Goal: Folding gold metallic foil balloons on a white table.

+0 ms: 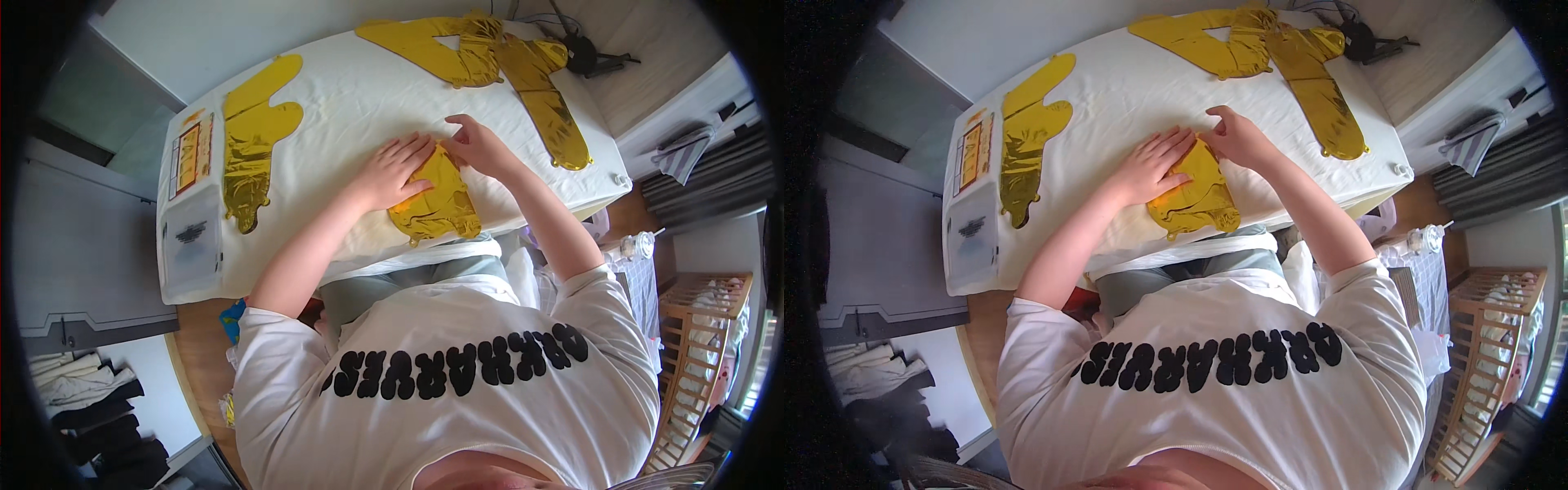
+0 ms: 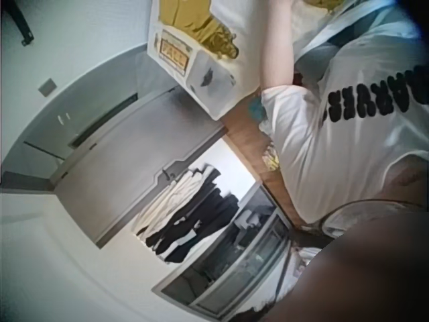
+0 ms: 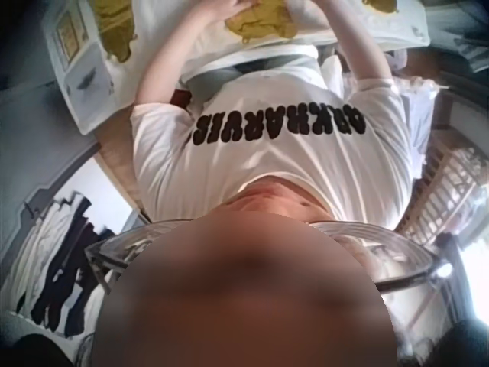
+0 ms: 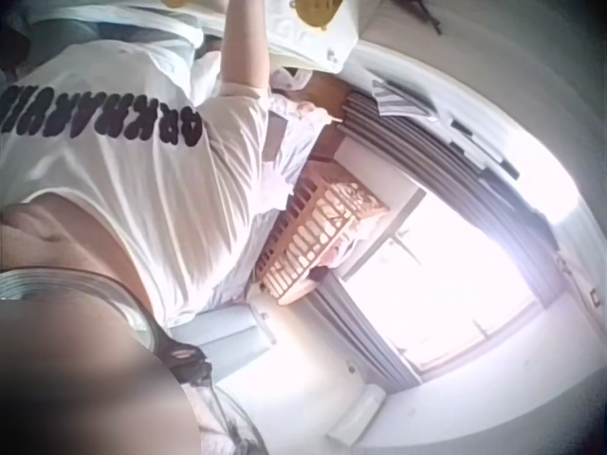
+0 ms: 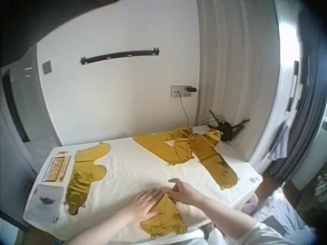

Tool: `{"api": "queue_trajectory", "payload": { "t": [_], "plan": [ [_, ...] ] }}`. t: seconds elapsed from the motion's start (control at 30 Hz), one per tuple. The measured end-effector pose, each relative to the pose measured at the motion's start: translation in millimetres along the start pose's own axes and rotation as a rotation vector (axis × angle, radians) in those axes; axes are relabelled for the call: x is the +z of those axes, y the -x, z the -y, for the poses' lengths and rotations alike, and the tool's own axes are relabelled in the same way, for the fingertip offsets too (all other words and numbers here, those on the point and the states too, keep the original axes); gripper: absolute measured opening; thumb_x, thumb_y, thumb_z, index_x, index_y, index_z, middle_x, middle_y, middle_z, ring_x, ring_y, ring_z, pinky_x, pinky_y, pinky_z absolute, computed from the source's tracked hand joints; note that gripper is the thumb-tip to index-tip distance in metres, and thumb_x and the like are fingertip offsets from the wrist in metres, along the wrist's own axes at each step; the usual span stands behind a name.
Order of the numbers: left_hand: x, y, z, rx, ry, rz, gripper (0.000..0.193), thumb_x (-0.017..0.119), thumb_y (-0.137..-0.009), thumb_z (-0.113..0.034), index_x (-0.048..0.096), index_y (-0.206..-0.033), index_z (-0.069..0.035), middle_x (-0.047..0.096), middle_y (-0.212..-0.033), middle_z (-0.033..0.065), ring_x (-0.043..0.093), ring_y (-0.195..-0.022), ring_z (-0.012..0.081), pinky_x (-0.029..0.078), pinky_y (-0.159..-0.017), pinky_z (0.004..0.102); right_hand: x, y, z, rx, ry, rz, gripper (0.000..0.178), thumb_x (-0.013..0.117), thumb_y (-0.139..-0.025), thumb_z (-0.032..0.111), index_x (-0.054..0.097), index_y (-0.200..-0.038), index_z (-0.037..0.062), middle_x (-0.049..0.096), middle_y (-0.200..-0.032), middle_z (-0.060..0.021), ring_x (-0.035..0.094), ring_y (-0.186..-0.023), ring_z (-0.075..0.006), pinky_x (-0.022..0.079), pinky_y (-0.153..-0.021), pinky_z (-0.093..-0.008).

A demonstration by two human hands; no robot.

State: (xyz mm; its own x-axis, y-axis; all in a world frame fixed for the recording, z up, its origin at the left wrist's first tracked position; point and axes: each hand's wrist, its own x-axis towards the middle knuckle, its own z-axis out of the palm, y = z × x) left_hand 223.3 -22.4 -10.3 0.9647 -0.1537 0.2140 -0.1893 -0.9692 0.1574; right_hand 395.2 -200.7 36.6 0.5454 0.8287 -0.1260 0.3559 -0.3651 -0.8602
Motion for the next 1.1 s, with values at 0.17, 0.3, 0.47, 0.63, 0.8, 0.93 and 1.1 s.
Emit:
{"api": "queue_trajectory", "payload": {
  "t": [0.17, 0.3, 0.47, 0.63, 0.8, 0.93, 1.1],
  "plan": [
    [7, 1, 3, -0.005, 0.038, -0.073, 0.081, 0.049, -0.102, -0.059, 0.029, -0.162, -0.008, 0.034, -0.166, 0.0137, 0.029, -0.155, 0.0301, 0.022, -0.127, 0.0468, -1, -9, 2, 0.04, 0.125, 0.005, 0.057, 0.075, -0.094, 0.019, 0.052, -0.142, -0.0012, 0.069, -0.092, -0.0091, 0.065, -0.078, -0.0142, 0.053, -0.068, -0.0281],
    [6, 1, 1, -0.015, 0.059, -0.063, 0.081, 0.048, -0.102, -0.06, 0.029, -0.162, -0.008, 0.034, -0.166, 0.0136, 0.028, -0.156, 0.0297, 0.022, -0.127, 0.0466, -3, -8, 11, 0.1, 0.107, 0.027, 0.061, 0.078, -0.09, 0.021, 0.052, -0.141, 0.0, 0.07, -0.095, -0.0099, 0.065, -0.079, -0.0146, 0.053, -0.068, -0.0286],
    [4, 1, 0, -0.022, 0.07, -0.042, 0.082, 0.048, -0.102, -0.06, 0.028, -0.162, -0.008, 0.033, -0.167, 0.0128, 0.027, -0.156, 0.0292, 0.021, -0.128, 0.0462, -5, -8, 19, 0.156, 0.119, 0.072, 0.067, 0.082, -0.087, 0.023, 0.051, -0.144, 0.0033, 0.071, -0.098, -0.0112, 0.065, -0.078, -0.0159, 0.053, -0.066, -0.0296],
    [4, 1, 0, -0.016, 0.055, -0.035, 0.082, 0.047, -0.102, -0.061, 0.029, -0.162, -0.008, 0.034, -0.167, 0.0125, 0.027, -0.156, 0.0291, 0.021, -0.128, 0.0463, -6, -5, 24, 0.189, 0.022, 0.087, 0.064, 0.079, -0.089, 0.017, 0.05, -0.144, 0.0028, 0.071, -0.1, -0.0129, 0.067, -0.078, -0.0161, 0.055, -0.067, -0.0286],
    [3, 1, -1, -0.018, 0.037, -0.027, 0.083, 0.046, -0.102, -0.063, 0.029, -0.162, -0.008, 0.035, -0.166, 0.0124, 0.027, -0.156, 0.0288, 0.022, -0.127, 0.0462, -2, -1, 20, 0.168, -0.051, 0.068, 0.06, 0.077, -0.091, 0.011, 0.05, -0.144, 0.0027, 0.071, -0.1, -0.0133, 0.069, -0.079, -0.0164, 0.057, -0.07, -0.0279],
    [3, 1, -1, -0.012, 0.021, -0.038, 0.083, 0.048, -0.101, -0.063, 0.031, -0.161, -0.008, 0.036, -0.165, 0.0125, 0.029, -0.155, 0.0293, 0.023, -0.127, 0.0464, 5, 5, 19, 0.074, -0.04, 0.024, 0.056, 0.074, -0.092, 0.008, 0.05, -0.143, 0.0027, 0.071, -0.1, -0.0126, 0.069, -0.081, -0.0163, 0.057, -0.072, -0.0296],
    [3, 2, -1, 0.005, 0.009, -0.076, 0.082, 0.051, -0.1, -0.061, 0.034, -0.16, -0.009, 0.038, -0.164, 0.0127, 0.031, -0.154, 0.0298, 0.024, -0.127, 0.0465, 15, 17, 7, -0.186, 0.036, -0.146, 0.052, 0.072, -0.093, 0.005, 0.052, -0.141, 0.0057, 0.07, -0.106, -0.0113, 0.069, -0.084, -0.015, 0.057, -0.075, -0.0293]
  ]
}}
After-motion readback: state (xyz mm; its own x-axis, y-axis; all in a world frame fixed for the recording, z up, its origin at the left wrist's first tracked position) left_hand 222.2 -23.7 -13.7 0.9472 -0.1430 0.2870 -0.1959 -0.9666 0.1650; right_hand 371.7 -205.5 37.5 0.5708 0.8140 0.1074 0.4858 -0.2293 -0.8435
